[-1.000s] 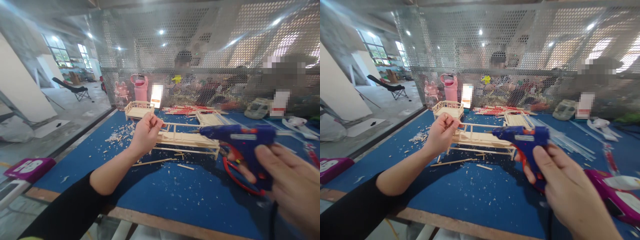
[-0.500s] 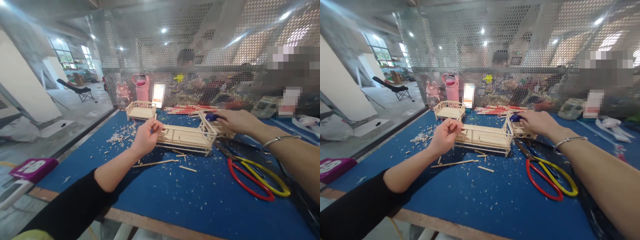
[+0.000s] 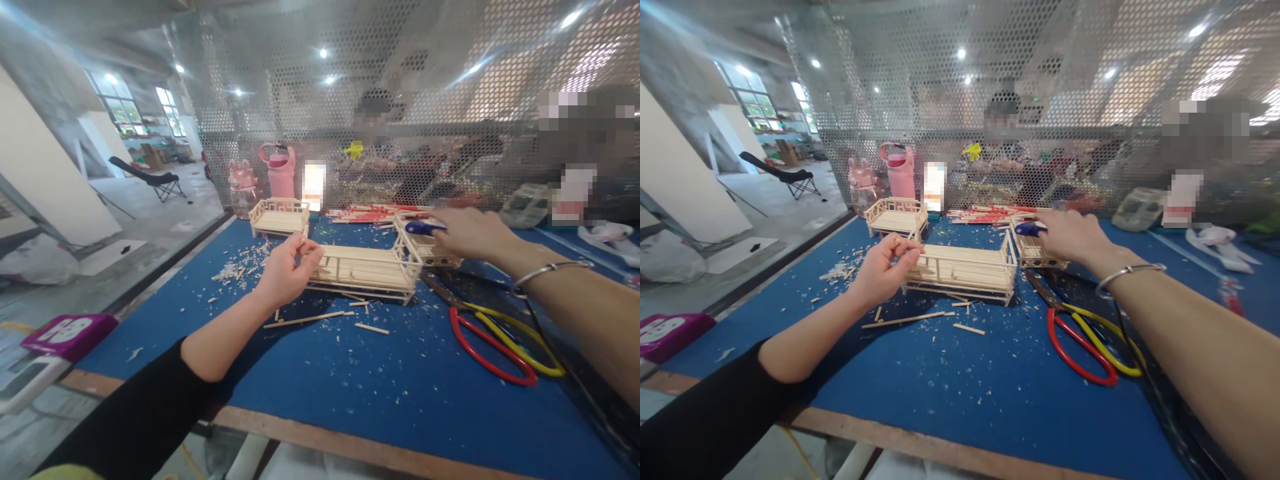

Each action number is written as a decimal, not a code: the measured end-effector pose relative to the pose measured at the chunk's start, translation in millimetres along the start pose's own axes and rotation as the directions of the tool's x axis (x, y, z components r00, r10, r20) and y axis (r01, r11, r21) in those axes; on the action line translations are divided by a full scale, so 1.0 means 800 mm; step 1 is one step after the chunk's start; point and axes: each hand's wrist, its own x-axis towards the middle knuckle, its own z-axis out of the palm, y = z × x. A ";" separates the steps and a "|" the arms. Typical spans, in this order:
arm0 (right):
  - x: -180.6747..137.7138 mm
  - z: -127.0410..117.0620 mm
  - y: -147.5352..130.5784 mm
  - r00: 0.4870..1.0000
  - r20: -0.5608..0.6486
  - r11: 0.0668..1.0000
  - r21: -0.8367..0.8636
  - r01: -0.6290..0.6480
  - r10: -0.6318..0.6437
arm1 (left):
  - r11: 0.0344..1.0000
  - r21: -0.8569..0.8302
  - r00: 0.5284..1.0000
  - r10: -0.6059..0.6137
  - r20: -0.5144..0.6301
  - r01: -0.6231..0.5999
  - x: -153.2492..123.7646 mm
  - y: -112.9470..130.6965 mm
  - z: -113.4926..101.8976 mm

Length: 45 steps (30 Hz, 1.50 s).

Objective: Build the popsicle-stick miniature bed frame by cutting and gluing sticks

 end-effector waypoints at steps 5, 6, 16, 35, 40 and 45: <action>-0.052 -0.062 -0.095 0.988 -0.133 0.849 0.529 0.001 0.081 | 0.980 0.005 0.948 0.196 -0.250 -0.201 -0.002 0.044 0.005; -0.061 -0.068 -0.114 0.999 -0.005 0.729 0.684 -0.023 0.036 | 0.979 0.000 0.951 0.198 -0.235 -0.204 -0.001 0.057 0.008; -0.093 -0.039 -0.147 0.886 0.446 -0.036 0.891 -0.453 -0.125 | 0.957 -0.035 0.957 0.289 -0.008 -0.289 0.006 0.075 0.032; -0.096 0.016 -0.142 0.992 0.119 0.988 0.139 -0.066 0.049 | 0.944 0.227 0.942 0.169 0.290 -0.240 0.006 -0.003 0.000; -0.100 0.022 -0.139 0.996 0.071 0.948 0.310 -0.070 0.051 | 0.936 0.247 0.943 0.180 0.281 -0.252 0.004 -0.003 0.001; -0.100 0.022 -0.135 0.999 0.038 0.930 0.368 -0.023 0.010 | 0.928 0.262 0.943 0.191 0.274 -0.264 0.004 -0.002 0.001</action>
